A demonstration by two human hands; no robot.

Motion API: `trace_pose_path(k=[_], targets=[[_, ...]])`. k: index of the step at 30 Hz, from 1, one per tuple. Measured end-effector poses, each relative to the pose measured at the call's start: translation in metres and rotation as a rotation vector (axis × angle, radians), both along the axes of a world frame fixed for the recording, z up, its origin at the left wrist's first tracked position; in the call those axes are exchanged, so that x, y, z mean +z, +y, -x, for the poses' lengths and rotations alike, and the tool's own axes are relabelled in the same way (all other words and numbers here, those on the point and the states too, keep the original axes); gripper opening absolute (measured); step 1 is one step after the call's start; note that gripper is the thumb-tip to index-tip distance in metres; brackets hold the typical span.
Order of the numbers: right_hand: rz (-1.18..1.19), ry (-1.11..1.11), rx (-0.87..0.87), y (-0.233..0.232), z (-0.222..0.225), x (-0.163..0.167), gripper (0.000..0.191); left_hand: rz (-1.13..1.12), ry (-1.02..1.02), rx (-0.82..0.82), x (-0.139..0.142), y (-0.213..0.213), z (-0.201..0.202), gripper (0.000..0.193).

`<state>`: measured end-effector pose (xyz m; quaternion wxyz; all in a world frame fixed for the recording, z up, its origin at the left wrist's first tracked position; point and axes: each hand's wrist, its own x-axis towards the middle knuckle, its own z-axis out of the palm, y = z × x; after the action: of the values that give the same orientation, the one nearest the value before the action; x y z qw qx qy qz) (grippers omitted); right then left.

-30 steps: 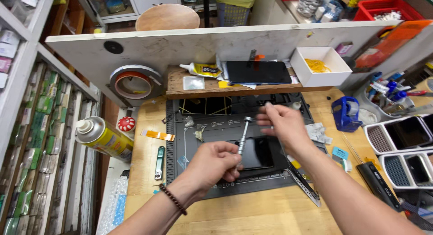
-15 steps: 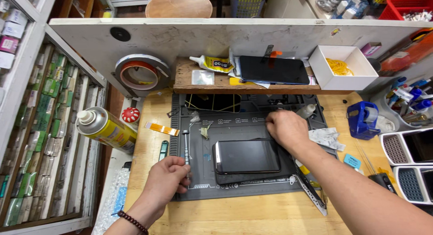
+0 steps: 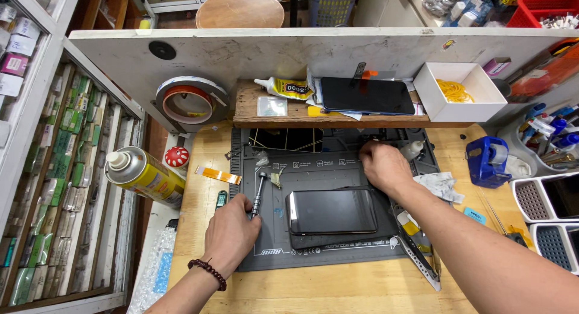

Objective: The person removes a protective film from a smartphone, then uses a screwdriver to remove screws from the device's frame. They use a plastic pry tool to separate the screen from the chassis and continue prying around the edges.

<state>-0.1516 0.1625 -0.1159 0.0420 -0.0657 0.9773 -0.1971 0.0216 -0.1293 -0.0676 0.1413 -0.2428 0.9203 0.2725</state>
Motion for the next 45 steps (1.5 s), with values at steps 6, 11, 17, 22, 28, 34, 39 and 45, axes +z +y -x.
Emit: trace_pose_path(k=[6,11,17,22,28,34,39,45], targets=[[0.065,0.026,0.005,0.002,-0.007,0.011,0.026,-0.063,0.005,-0.03,0.03,0.009,0.003,0.036],[0.202,0.257,-0.033,0.019,-0.043,0.029,0.024,-0.136,0.294,-0.288,0.035,0.03,0.005,0.034],[0.221,0.103,-0.331,0.05,-0.14,0.033,0.025,-0.032,0.388,-0.772,0.03,0.067,0.027,0.074],[0.313,-0.033,-0.398,0.058,-0.208,0.026,0.023,0.054,0.214,-0.838,0.03,0.083,0.042,0.081],[0.514,-0.275,-0.48,0.042,-0.221,0.016,0.049,0.066,0.246,-0.887,0.029,0.091,0.039,0.076],[0.34,-0.265,-0.378,0.031,-0.232,0.002,0.053,0.059,0.244,-0.888,0.026,0.095,0.026,0.104],[0.465,-0.335,-0.523,0.036,-0.233,0.0,0.047,-0.013,0.242,-0.848,0.028,0.092,0.022,0.092],[0.193,0.052,-0.581,0.077,-0.175,0.012,0.041,-0.017,0.209,-0.814,0.026,0.095,0.023,0.093]])
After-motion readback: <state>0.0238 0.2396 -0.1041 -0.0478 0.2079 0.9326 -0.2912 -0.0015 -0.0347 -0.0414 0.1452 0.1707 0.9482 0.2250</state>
